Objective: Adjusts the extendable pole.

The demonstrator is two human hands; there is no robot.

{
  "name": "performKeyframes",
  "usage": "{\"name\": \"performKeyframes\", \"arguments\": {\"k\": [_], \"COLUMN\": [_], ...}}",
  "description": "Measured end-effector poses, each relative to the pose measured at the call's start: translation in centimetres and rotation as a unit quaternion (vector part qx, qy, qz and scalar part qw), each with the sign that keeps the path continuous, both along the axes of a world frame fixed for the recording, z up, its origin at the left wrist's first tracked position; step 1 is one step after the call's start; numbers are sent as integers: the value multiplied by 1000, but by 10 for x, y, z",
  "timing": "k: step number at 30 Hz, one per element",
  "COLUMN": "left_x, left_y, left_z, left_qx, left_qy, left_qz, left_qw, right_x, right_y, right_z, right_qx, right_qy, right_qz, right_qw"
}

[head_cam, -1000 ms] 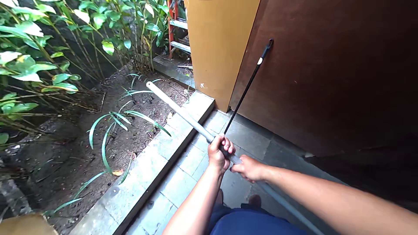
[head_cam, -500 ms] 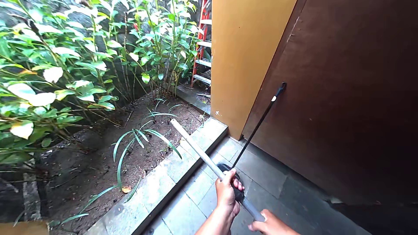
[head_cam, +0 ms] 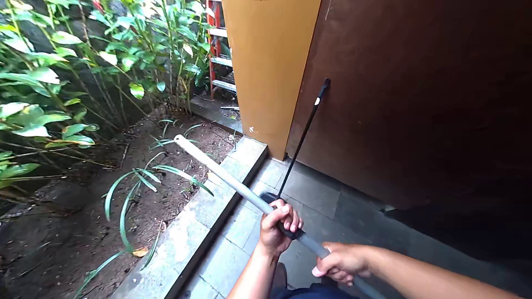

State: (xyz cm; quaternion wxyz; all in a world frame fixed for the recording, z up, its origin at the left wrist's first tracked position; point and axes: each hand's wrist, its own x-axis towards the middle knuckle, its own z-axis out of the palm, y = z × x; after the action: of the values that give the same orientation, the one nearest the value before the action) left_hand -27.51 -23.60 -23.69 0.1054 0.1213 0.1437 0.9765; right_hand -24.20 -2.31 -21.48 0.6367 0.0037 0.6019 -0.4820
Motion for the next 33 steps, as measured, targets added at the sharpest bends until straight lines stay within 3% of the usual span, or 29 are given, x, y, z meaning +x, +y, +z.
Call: {"name": "performKeyframes", "arguments": {"k": [2, 5, 8, 12, 14, 17, 19, 21, 23, 25, 28, 30, 33], "left_x": [-3, -21, -44, -68, -61, -39, -45, -54, -64, -65, -58, -53, -52], "left_y": [11, 20, 23, 23, 12, -31, -69, -91, -92, -87, -70, -62, -53], "left_z": [8, 4, -9, -19, -6, 19, 50, 88, 116, 119, 108, 104, 103], "left_qx": [-79, -203, -286, -328, -332, -296, -248, -209, -71, 39, 80, 65, -37], "left_qy": [-134, -273, -340, -405, -359, -131, -22, -12, 9, 74, 101, 64, -90], "left_qz": [86, 157, 177, 226, 196, 116, 122, 149, 101, 1, -62, -45, 64], "left_qw": [984, 927, 878, 823, 850, 939, 961, 967, 992, 997, 990, 995, 993], "right_x": [0, -14, -34, -46, -49, -35, -21, -7, -14, -34, -59, -63, -63], "right_y": [-9, -25, -36, -47, -41, -13, 3, 8, 3, -15, -46, -57, -66], "right_z": [-3, -18, -42, -70, -54, -15, 5, 16, 24, 34, 50, 57, 56], "right_qx": [125, 261, 288, 289, 230, 76, -4, -62, -150, -240, -358, -300, -126], "right_qy": [118, 252, 310, 317, 265, 139, 73, 57, 79, 73, -8, -3, 41], "right_qz": [-25, 9, 14, 8, 0, -37, -5, 62, 89, 58, 43, 40, 0], "right_qw": [985, 932, 906, 903, 936, 987, 997, 995, 982, 966, 933, 953, 991]}}
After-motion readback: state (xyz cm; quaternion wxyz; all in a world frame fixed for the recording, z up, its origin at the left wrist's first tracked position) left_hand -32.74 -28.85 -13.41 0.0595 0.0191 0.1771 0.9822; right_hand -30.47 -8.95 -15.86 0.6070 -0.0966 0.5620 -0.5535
